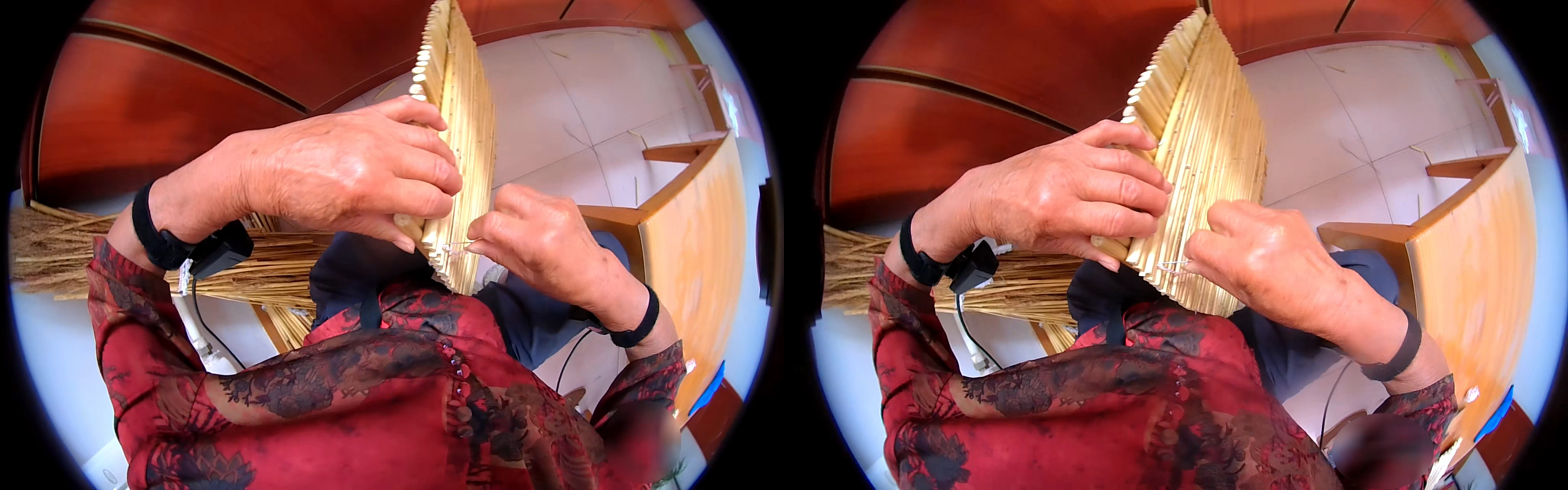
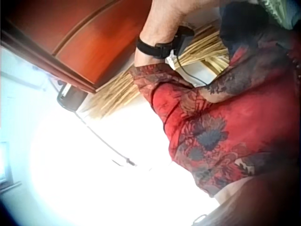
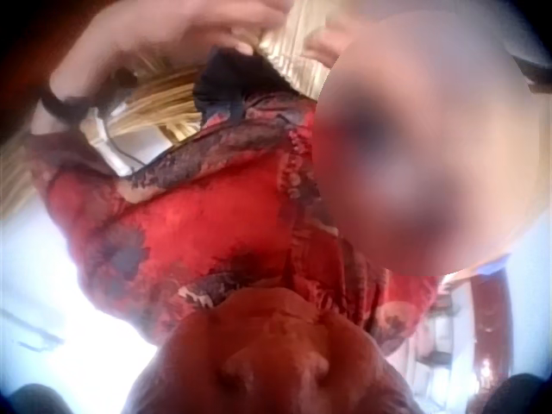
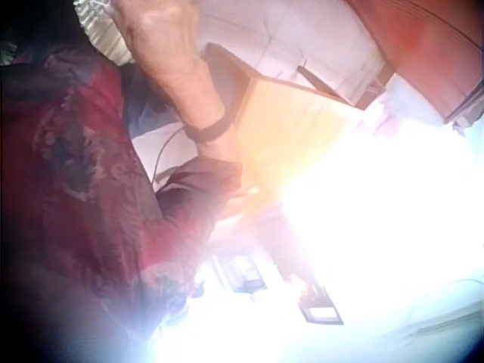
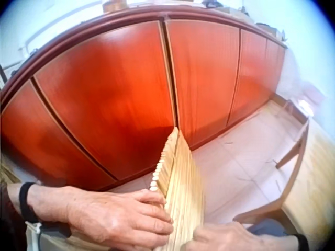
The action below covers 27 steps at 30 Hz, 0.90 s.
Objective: The person is using a needle and thread to sew along the edge of a bamboo mat, joining individual bamboo slats together by weaving the thread through pre-drilled holes in the slats.
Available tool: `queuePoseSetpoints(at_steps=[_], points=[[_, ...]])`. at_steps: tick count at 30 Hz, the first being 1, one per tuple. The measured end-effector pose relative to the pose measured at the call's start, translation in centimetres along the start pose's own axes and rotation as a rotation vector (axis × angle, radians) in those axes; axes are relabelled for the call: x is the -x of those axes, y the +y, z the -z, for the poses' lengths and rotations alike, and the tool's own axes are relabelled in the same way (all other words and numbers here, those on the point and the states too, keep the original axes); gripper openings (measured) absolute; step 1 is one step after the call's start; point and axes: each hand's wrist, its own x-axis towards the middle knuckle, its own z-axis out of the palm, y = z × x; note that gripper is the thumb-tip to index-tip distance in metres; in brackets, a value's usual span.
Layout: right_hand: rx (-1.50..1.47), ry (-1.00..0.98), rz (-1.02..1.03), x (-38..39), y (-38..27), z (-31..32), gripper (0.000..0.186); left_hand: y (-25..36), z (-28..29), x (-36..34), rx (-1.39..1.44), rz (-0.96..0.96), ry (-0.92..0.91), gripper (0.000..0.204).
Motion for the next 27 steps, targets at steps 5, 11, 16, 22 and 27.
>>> queuePoseSetpoints(at_steps=[5,11,16,22,27], points=[[-0.089,0.164,0.019,0.1,-0.3,-1.3,0.010,0.1,-0.5,-0.1,0.013,0.001,0.018,0.042],[-0.346,0.067,-0.218,0.6,-0.8,-3.7,0.010,0.2,0.0,-0.6,-0.006,-0.010,-0.072,0.040],[-0.234,0.026,-0.017,0.4,-0.3,-2.8,0.008,0.7,-0.2,-0.4,-0.017,0.010,-0.064,0.037],[-0.215,0.018,0.105,0.8,0.9,-2.9,0.013,0.7,-0.3,-0.3,0.035,0.019,-0.059,0.036],[-0.255,0.005,0.115,2.1,2.2,-3.3,0.012,0.6,-0.2,0.3,0.063,0.025,-0.069,0.037]])
